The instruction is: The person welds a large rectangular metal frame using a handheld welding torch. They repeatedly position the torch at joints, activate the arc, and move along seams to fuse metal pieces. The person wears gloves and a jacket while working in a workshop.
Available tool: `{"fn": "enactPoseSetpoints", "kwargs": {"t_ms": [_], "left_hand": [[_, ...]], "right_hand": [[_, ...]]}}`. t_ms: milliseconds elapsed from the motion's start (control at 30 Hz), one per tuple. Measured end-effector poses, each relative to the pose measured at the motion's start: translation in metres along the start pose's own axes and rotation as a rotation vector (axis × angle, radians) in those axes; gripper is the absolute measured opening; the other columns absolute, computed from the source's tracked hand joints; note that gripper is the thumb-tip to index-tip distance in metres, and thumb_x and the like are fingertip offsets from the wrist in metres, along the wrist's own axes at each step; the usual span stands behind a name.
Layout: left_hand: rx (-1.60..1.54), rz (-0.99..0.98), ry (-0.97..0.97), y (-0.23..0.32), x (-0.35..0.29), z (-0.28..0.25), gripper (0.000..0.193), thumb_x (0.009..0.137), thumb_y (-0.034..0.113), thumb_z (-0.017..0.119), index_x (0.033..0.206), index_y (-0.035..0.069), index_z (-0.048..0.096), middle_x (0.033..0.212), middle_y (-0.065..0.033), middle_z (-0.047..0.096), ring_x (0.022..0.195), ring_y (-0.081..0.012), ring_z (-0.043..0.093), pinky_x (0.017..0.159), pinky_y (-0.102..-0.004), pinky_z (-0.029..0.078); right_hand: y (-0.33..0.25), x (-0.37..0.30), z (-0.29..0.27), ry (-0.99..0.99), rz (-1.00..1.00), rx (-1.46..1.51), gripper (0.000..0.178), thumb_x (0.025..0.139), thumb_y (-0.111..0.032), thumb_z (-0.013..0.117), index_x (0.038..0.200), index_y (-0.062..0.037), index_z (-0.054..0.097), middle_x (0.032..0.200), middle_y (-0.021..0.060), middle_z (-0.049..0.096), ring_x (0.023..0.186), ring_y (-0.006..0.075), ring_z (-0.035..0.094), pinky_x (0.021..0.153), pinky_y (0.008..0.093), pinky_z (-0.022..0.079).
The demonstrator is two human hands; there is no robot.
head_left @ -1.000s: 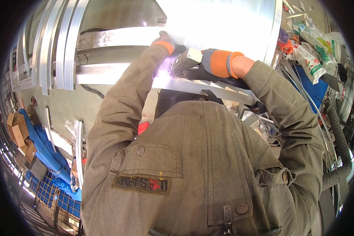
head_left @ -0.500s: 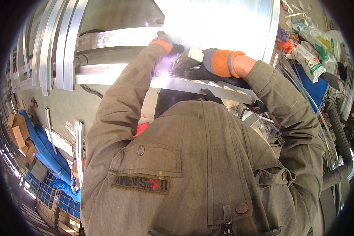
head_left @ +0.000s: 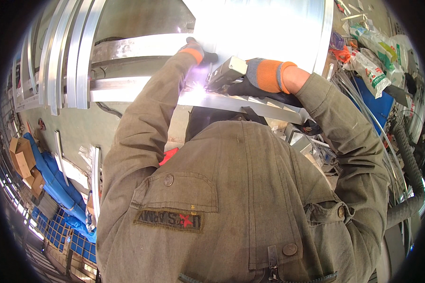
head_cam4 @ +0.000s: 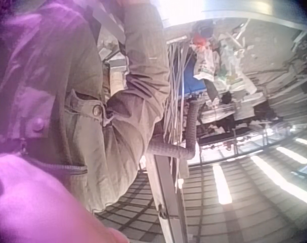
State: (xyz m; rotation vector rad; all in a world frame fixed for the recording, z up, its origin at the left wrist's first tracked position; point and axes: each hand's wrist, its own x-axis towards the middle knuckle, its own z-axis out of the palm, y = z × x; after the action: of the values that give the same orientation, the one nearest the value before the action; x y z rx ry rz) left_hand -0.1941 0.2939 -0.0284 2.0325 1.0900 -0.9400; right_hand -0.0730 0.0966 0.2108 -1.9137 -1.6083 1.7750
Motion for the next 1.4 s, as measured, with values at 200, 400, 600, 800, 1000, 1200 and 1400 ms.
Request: {"fn": "enactPoseSetpoints", "kwargs": {"t_ms": [200, 400, 600, 800, 1000, 1200, 1400], "left_hand": [[-0.020, 0.032, -0.016, 0.001, -0.007, -0.001, 0.120, 0.090, 0.066, 0.079, 0.170, -0.005, 0.025, 0.155, -0.0264, 0.064, 0.147, -0.0419, 0.061, 0.126, -0.0417, 0.045], [-0.310, 0.129, 0.066, -0.062, -0.028, -0.019, 0.124, 0.084, 0.070, 0.087, 0.169, -0.002, 0.033, 0.154, -0.0231, 0.066, 0.146, -0.0372, 0.061, 0.127, -0.0382, 0.044], [-0.503, 0.016, 0.926, -0.260, -0.075, -0.105, 0.075, 0.094, 0.048, 0.087, 0.145, -0.003, 0.066, 0.130, -0.0212, 0.079, 0.119, -0.0325, 0.076, 0.106, -0.0434, 0.058], [-0.080, -0.337, 1.146, -0.342, -0.083, -0.181, 0.081, 0.094, 0.065, 0.079, 0.154, 0.012, 0.063, 0.152, -0.0177, 0.065, 0.136, -0.0390, 0.065, 0.116, -0.0513, 0.053], [0.104, -0.304, 0.892, -0.315, -0.060, -0.219, 0.107, 0.081, 0.066, 0.093, 0.158, 0.004, 0.054, 0.154, -0.0172, 0.060, 0.143, -0.0408, 0.057, 0.117, -0.0542, 0.051], [0.210, -0.336, 0.813, -0.308, -0.065, -0.243, 0.089, 0.076, 0.052, 0.098, 0.139, 0.003, 0.061, 0.140, -0.0167, 0.065, 0.134, -0.0361, 0.062, 0.111, -0.0506, 0.054], [0.068, -0.144, 0.742, -0.285, -0.070, -0.197, 0.108, 0.073, 0.063, 0.097, 0.151, 0.002, 0.055, 0.155, -0.0311, 0.056, 0.143, -0.0499, 0.057, 0.119, -0.0508, 0.051]], "right_hand": [[0.006, -0.002, 0.006, 0.037, 0.002, -0.115, 0.049, 0.105, -0.049, 0.072, 0.135, -0.0100, 0.077, 0.111, 0.0144, 0.083, 0.094, 0.0309, 0.077, 0.089, 0.0443, 0.060], [0.019, -0.060, 0.019, 0.180, 0.051, 0.196, 0.050, 0.105, -0.042, 0.077, 0.141, -0.0077, 0.075, 0.115, 0.0177, 0.083, 0.095, 0.0281, 0.080, 0.084, 0.0399, 0.061], [0.009, -0.106, 0.087, 0.740, 0.024, 0.161, 0.047, 0.102, -0.036, 0.083, 0.135, -0.0050, 0.072, 0.106, 0.0226, 0.081, 0.093, 0.0357, 0.080, 0.080, 0.0434, 0.062], [-0.040, -0.114, 0.144, 1.099, 0.118, 0.450, 0.041, 0.101, -0.024, 0.084, 0.134, -0.0038, 0.070, 0.102, 0.0206, 0.080, 0.088, 0.0331, 0.081, 0.077, 0.0417, 0.061], [-0.085, -0.053, 0.189, 1.294, 0.249, 0.656, 0.036, 0.101, -0.006, 0.083, 0.135, 0.0030, 0.076, 0.122, 0.0101, 0.082, 0.102, 0.0170, 0.077, 0.088, 0.0353, 0.060], [-0.143, 0.006, 0.191, 1.279, 0.107, 0.905, 0.039, 0.101, -0.011, 0.084, 0.137, -0.0014, 0.070, 0.110, 0.0066, 0.080, 0.098, 0.0118, 0.074, 0.081, 0.0333, 0.060], [-0.152, 0.029, 0.195, 1.287, 0.044, 1.057, 0.031, 0.100, -0.011, 0.084, 0.126, -0.0018, 0.070, 0.103, 0.0073, 0.079, 0.089, 0.0135, 0.074, 0.075, 0.0348, 0.059]]}}
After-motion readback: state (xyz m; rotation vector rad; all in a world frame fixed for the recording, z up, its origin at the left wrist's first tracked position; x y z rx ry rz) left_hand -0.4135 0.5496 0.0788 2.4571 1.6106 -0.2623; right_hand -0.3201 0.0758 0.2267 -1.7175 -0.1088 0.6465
